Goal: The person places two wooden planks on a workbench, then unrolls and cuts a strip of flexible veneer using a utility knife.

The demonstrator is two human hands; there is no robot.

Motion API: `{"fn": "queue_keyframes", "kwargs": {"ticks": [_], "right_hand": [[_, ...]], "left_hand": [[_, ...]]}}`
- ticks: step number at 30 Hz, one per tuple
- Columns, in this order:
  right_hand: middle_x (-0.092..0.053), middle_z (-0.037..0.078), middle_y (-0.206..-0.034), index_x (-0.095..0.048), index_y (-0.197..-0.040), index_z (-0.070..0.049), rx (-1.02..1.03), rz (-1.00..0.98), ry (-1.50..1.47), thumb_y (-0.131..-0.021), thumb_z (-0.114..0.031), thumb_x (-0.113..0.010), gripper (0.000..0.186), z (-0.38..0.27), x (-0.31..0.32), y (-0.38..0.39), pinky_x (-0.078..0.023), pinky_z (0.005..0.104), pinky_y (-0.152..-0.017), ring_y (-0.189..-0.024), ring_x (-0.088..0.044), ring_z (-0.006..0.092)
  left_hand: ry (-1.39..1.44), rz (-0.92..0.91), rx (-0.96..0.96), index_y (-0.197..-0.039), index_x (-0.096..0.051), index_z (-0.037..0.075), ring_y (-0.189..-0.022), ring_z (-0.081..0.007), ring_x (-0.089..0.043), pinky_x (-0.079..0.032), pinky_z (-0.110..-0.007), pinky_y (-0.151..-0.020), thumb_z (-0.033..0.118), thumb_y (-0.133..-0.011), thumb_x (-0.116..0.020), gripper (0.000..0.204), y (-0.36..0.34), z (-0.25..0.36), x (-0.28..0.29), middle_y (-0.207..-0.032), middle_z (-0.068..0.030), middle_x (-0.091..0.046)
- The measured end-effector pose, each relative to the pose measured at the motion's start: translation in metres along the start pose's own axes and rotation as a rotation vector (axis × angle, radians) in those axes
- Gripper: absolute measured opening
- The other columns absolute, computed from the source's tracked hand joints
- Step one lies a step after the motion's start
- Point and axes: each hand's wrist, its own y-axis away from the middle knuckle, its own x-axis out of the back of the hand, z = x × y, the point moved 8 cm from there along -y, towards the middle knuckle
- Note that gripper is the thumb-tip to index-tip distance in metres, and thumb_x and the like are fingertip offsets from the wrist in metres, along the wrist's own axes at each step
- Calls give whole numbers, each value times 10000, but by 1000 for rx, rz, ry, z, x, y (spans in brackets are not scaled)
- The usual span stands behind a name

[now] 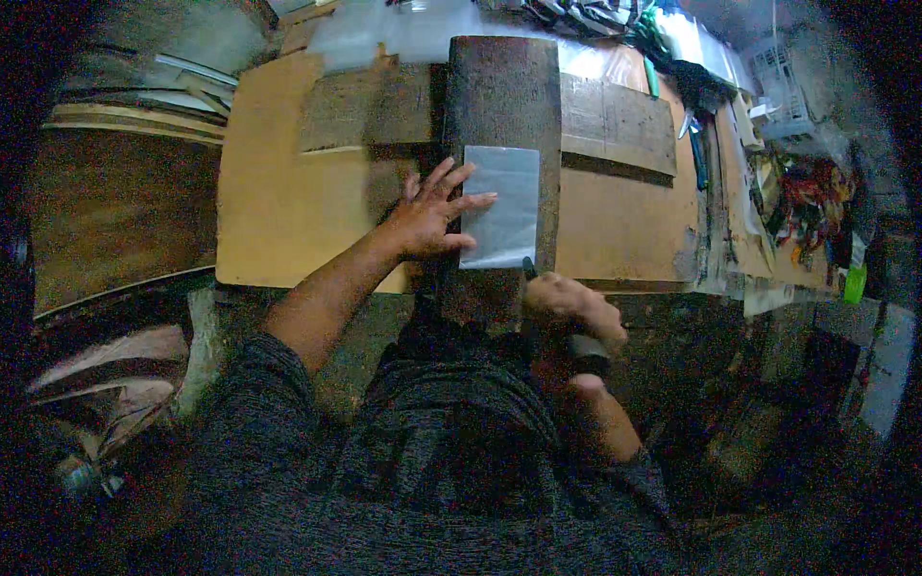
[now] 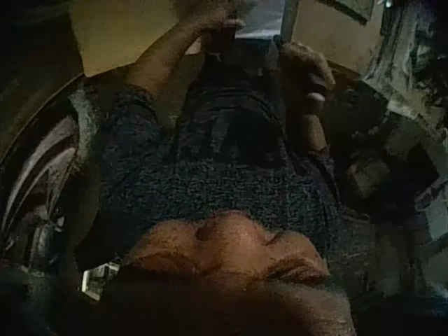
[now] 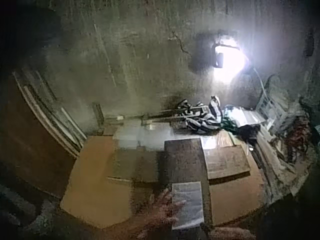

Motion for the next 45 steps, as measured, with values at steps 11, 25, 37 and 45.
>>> {"fn": "queue_keyframes", "kwargs": {"ticks": [11,25,37,45], "right_hand": [[-569,69,-691,-574,-896,-29,-157,198,1004,-730,-443,-737,475,3,49,-25,-469,347,-554,-575,-556,193],[-657,173,-853,-580,-1057,-46,-432,49,1297,-732,-218,-741,402,80,114,-3,-493,360,-688,-795,-652,286],[-651,147,-844,-568,-1099,-25,-285,-210,1055,-771,-160,-745,397,44,1,-19,-500,295,-667,-761,-630,164],[-618,74,-760,-590,-1065,-12,-323,9,1084,-807,-182,-713,333,11,50,-19,-487,268,-648,-728,-585,113]], "left_hand": [[34,145,-21,-1413,-307,344,-1401,-351,-83,-90,-639,-1051,492,-790,-617,712,6,7,5,-1518,-126,-99],[139,128,71,-1430,-287,169,-1383,-393,-126,-78,-554,-1101,377,-921,-472,580,41,93,-18,-1497,-182,-164],[1737,519,557,-1328,-398,14,-1052,-208,-532,-413,-334,-922,468,-968,-352,581,53,2,-66,-1208,-105,-541],[1153,563,312,-1393,-286,-18,-1223,-263,-438,-369,-353,-990,269,-960,-468,550,53,13,-24,-1358,-195,-416]]}}
